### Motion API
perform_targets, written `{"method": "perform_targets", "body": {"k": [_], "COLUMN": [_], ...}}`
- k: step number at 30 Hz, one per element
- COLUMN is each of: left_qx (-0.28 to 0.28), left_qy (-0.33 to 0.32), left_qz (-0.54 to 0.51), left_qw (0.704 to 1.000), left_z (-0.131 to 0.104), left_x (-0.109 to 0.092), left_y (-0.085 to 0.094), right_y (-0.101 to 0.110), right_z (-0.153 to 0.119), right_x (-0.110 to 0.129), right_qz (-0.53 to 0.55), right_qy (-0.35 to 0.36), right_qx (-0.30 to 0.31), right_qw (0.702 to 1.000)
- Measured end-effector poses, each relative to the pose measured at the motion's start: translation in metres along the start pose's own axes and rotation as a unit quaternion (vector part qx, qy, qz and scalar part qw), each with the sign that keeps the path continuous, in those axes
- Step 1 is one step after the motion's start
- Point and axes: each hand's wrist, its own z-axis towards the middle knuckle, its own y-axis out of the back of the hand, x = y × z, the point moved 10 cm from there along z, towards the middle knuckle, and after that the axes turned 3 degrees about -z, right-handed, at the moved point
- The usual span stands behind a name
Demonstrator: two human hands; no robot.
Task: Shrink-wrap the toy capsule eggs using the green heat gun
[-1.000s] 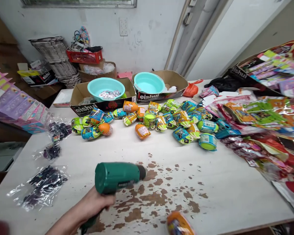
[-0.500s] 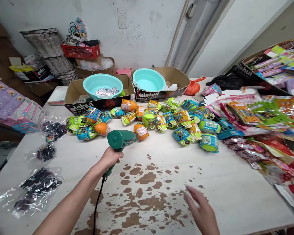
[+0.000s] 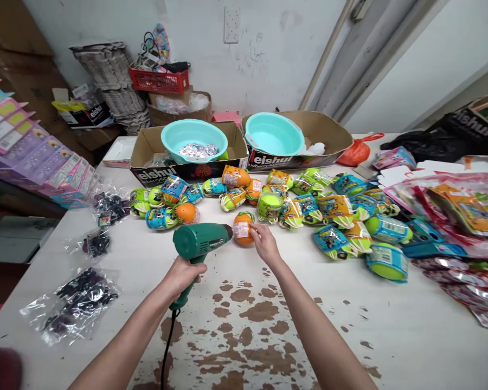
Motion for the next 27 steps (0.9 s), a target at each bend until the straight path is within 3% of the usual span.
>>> {"method": "perform_targets", "body": {"k": [3, 5, 7, 12, 15, 20, 27], "left_qx": [-0.022, -0.036, -0.045, -0.061, -0.066, -0.055, -0.030], "left_qy": [0.001, -0.004, -0.009, -0.015, -0.018, -0.022, 0.030], "left_qz": [-0.001, -0.001, 0.000, -0.007, -0.008, 0.018, 0.101], "left_qw": [1.000, 0.999, 0.999, 0.998, 0.998, 0.998, 0.994], "left_z": [-0.013, -0.016, -0.016, -0.002, 0.009, 0.011, -0.047], "left_x": [0.008, 0.009, 0.010, 0.008, 0.006, 0.004, 0.022], "left_y": [0.025, 0.037, 0.045, 0.050, 0.050, 0.059, 0.083], "right_y": [-0.006, -0.005, -0.010, -0.054, -0.062, -0.062, -0.059], "right_z": [-0.018, -0.013, 0.005, 0.056, 0.067, 0.046, 0.011], "right_x": [0.026, 0.036, 0.045, 0.046, 0.037, 0.039, 0.044], "right_qz": [0.017, 0.004, -0.011, -0.015, -0.002, 0.011, 0.002], "right_qy": [0.068, 0.097, 0.128, 0.158, 0.139, 0.130, 0.133], "right_qx": [0.014, -0.010, -0.011, 0.127, 0.124, 0.105, 0.152], "right_qw": [0.997, 0.995, 0.992, 0.979, 0.982, 0.986, 0.979]}}
